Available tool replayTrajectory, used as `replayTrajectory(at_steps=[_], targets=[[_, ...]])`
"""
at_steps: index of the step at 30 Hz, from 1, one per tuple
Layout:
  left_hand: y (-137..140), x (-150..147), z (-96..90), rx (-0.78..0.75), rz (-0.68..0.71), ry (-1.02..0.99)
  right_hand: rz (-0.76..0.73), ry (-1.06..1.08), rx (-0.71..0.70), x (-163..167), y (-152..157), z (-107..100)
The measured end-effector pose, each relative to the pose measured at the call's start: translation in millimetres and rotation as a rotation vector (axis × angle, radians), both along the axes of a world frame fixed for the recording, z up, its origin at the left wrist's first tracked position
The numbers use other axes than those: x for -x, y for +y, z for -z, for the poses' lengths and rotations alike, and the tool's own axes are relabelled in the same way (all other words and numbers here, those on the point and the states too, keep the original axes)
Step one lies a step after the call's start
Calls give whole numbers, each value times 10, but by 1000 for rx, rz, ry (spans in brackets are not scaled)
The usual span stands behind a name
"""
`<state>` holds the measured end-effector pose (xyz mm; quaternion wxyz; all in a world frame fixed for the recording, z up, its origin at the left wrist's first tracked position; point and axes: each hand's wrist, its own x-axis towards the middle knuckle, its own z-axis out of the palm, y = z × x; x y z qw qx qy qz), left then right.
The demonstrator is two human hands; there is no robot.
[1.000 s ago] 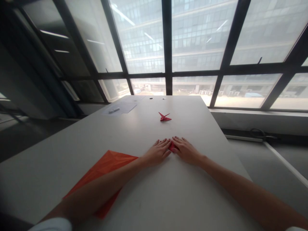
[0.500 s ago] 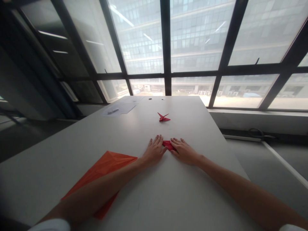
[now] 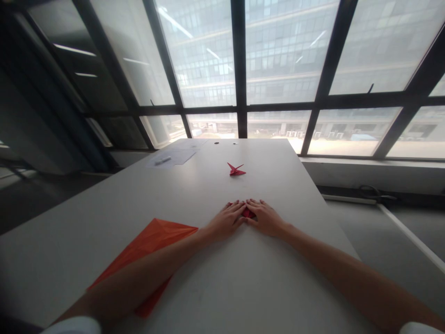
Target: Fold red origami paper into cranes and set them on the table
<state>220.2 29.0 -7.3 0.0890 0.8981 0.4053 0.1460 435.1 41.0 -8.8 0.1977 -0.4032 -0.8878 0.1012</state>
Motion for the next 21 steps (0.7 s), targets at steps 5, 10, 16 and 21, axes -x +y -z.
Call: replayTrajectory(at_steps=[5,10,16,21], targets=[[-29,-6,-21,-8,-35,7,2,49,-71,23,-10,-20],[-75,-5,-54,-70,-120,29,7,139,-118,52,-8,-79],[-69,1,-43,-62,-213,-13,69,170,-133,50,-2,-61],[-13,-6,-31,-42,-235,-129,90,200,-132,42,2,-37]])
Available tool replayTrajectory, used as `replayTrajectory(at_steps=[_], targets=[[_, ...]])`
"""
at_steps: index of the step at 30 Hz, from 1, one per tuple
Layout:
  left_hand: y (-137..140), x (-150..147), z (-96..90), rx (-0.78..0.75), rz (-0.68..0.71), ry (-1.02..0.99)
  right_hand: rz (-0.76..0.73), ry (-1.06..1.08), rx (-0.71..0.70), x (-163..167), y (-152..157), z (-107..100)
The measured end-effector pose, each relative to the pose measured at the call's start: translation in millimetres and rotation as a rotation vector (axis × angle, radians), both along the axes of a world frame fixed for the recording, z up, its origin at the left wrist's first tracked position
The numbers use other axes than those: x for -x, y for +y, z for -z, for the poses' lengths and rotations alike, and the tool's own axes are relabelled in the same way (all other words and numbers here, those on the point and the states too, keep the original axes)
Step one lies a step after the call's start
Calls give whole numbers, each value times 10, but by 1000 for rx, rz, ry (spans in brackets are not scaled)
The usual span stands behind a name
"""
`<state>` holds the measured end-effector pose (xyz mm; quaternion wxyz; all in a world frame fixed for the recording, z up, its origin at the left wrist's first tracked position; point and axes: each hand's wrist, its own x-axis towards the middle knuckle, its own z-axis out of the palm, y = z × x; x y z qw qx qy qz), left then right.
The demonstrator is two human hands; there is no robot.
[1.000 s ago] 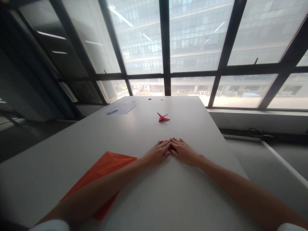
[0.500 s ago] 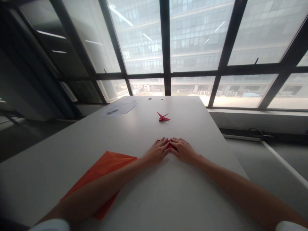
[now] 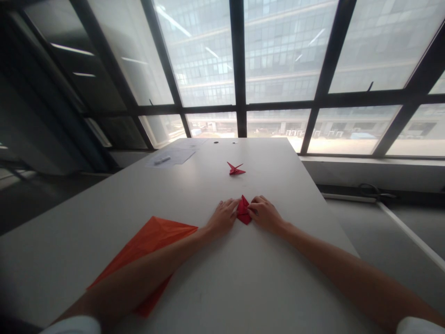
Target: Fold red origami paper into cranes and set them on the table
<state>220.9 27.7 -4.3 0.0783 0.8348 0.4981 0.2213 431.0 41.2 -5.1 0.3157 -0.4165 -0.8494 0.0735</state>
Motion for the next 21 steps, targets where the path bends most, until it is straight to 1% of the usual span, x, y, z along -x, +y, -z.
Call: replayTrajectory(at_steps=[5,9,15,19,21], targets=[[14,-13,-46,-53,12,-100,10,12,-3,-7,42,50],[8,-2,-56,-105,29,-126,32,35,2,-23,79,76],[17,0,-21,-84,123,-110,15,37,12,-19,72,66],[-30,-20,-89,-34,189,-98,25,11,-3,-11,39,27],[-59,-28,-131,-3,166,-88,23,-6,-2,-9,26,12]])
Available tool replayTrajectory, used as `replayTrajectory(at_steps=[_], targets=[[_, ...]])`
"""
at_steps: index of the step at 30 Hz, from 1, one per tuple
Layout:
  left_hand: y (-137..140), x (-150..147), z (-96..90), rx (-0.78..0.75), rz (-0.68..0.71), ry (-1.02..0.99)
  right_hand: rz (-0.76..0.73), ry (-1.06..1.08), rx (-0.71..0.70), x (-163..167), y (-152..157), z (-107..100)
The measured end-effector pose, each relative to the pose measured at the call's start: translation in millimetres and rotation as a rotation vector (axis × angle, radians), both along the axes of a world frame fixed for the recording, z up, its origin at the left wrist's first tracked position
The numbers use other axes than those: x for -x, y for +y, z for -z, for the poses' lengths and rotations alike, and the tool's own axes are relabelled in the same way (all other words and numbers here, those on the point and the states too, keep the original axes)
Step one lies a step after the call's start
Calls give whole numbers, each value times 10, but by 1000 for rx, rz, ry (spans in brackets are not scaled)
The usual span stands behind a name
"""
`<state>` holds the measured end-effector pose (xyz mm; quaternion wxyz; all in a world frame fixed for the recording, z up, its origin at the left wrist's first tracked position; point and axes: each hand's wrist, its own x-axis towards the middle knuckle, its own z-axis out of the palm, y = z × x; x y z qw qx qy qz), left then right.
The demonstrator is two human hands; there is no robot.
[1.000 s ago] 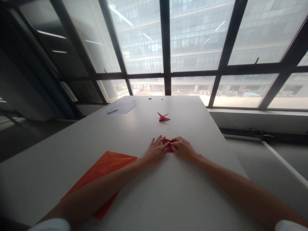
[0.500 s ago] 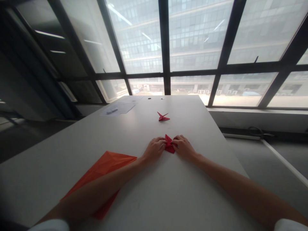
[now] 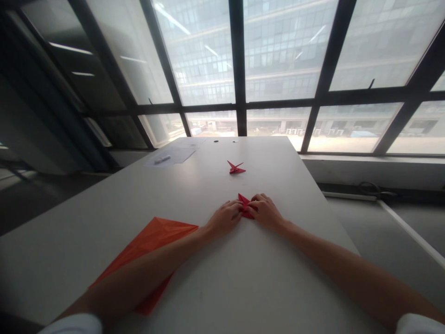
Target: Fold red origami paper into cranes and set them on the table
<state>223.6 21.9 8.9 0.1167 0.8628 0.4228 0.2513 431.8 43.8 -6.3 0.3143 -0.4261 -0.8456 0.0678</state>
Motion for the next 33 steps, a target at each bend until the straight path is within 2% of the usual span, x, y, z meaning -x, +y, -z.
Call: replayTrajectory(at_steps=[7,13,17,22,26,30,33], targets=[[43,28,37,10,-168,-44,11,-9,30,5,-1,-20],[80,48,56,38,-192,-116,96,115,90,-12,42,14],[60,35,24,-5,-246,-37,152,218,163,-26,80,60],[39,33,25,-69,-338,43,178,177,105,-48,114,90],[45,41,43,-113,-267,22,178,92,19,-53,109,89],[67,27,62,-63,-121,8,171,-31,-72,-41,66,45],[66,15,60,-20,-116,12,131,-139,-116,-33,36,-11]])
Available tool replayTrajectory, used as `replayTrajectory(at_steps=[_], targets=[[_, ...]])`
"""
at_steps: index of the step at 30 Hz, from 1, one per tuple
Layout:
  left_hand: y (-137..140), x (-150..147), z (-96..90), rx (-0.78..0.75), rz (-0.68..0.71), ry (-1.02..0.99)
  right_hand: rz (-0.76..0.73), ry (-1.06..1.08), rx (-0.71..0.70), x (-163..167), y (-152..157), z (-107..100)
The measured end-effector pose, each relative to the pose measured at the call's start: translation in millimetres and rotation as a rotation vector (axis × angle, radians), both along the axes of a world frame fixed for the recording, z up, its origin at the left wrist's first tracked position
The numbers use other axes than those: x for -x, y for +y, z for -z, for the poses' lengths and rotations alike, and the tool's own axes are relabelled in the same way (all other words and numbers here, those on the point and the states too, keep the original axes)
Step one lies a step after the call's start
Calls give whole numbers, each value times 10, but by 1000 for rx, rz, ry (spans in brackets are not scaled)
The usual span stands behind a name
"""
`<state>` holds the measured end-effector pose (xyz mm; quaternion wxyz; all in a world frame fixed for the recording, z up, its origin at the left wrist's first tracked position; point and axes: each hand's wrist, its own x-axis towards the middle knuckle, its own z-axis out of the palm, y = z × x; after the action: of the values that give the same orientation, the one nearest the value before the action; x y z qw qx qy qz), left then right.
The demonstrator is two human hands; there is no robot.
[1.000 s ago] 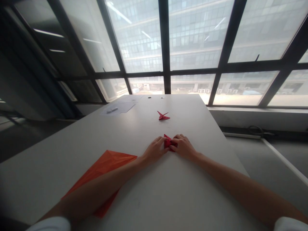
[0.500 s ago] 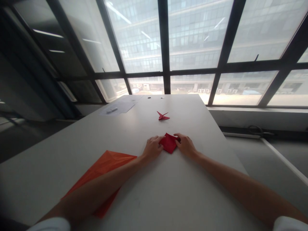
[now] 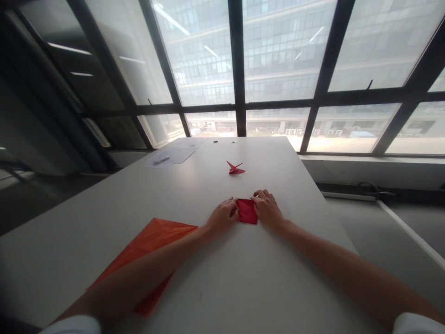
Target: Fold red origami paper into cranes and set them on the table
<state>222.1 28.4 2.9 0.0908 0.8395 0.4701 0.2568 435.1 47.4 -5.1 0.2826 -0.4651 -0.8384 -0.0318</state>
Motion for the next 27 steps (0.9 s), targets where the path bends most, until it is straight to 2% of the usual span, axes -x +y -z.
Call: replayTrajectory(at_steps=[6,12,27], targets=[[-28,4,-4,-16,-12,49,-196,-105,40,-6,13,-52],[-2,19,63,-9,-35,65,-165,-36,61,0,6,-51],[9,16,86,-6,-43,101,-194,-188,-66,67,-100,-119]])
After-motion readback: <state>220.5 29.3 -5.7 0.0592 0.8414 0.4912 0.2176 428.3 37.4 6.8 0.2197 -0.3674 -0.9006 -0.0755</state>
